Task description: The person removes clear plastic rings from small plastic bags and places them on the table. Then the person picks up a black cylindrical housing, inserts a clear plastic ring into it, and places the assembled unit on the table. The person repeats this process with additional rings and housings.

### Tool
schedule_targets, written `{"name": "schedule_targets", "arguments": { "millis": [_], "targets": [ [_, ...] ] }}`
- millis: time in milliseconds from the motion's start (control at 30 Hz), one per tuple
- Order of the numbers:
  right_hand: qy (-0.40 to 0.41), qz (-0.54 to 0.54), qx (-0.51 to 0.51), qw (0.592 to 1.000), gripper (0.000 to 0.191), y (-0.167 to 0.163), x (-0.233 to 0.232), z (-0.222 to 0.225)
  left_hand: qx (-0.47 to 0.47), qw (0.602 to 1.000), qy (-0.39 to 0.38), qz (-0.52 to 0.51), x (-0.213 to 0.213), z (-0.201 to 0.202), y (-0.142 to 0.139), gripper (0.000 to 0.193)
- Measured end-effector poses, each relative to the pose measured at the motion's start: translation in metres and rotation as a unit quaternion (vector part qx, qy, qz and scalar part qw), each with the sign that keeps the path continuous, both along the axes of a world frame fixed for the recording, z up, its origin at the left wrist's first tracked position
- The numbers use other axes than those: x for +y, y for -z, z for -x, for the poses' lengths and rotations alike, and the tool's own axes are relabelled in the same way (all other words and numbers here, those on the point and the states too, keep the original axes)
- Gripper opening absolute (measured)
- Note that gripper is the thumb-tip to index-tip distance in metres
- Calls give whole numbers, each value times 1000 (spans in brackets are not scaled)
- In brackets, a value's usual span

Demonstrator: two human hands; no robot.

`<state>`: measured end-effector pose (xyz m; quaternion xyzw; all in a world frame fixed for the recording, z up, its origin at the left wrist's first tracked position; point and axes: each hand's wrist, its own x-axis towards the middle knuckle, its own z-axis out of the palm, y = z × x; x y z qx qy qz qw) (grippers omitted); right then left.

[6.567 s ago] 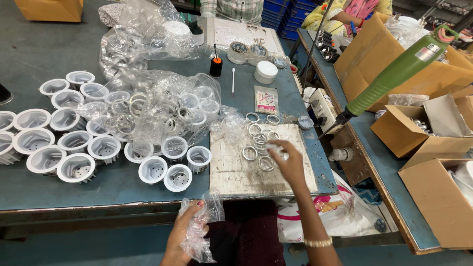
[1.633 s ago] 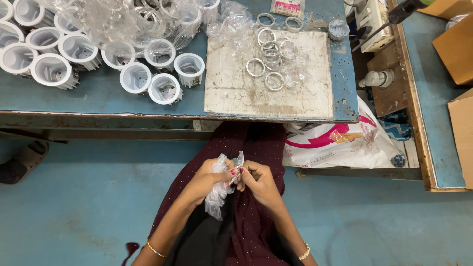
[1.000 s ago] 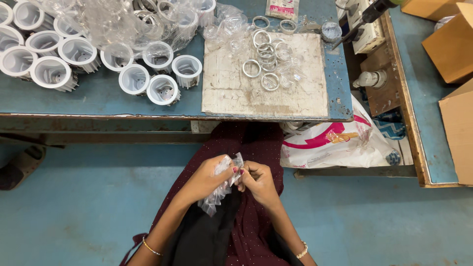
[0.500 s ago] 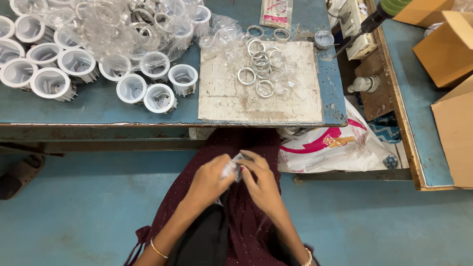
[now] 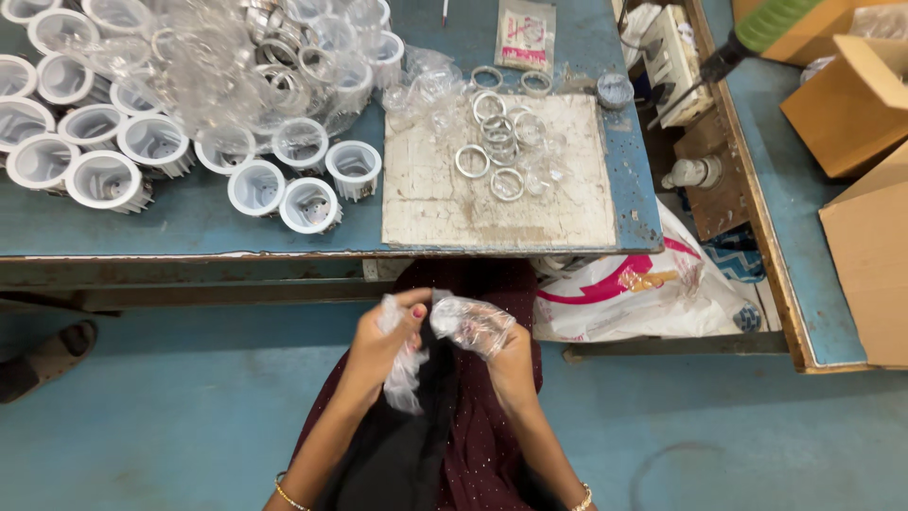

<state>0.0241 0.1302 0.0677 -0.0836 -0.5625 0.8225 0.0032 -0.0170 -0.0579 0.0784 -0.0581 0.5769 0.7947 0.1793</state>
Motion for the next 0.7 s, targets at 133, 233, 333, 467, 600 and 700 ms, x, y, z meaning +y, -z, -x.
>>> {"name": "schedule_targets", "arguments": {
  "millis": [133,233,333,467,600,700],
  "targets": [
    [-39,-17,-13,999,25,-7,-6,12,-68,991,20,-118,2,1,1,32],
    [-33,-49,27,998,20,-19,-10,23,-90,978,28,-184,3,14,-4,28],
    [-14,-104,76,992,19,-36,-12,41,-80,974,43,-206,2,39,-10,18],
    [22,-224,147,963,18,-61,-11,70,106,991,-16,-81,9,77,-14,8],
    [90,-424,191,881,22,-79,-6,101,304,948,-95,26,29,121,-9,12],
    [83,-370,241,893,11,-89,1,126,320,943,-87,34,38,144,-1,27]
  ]
}}
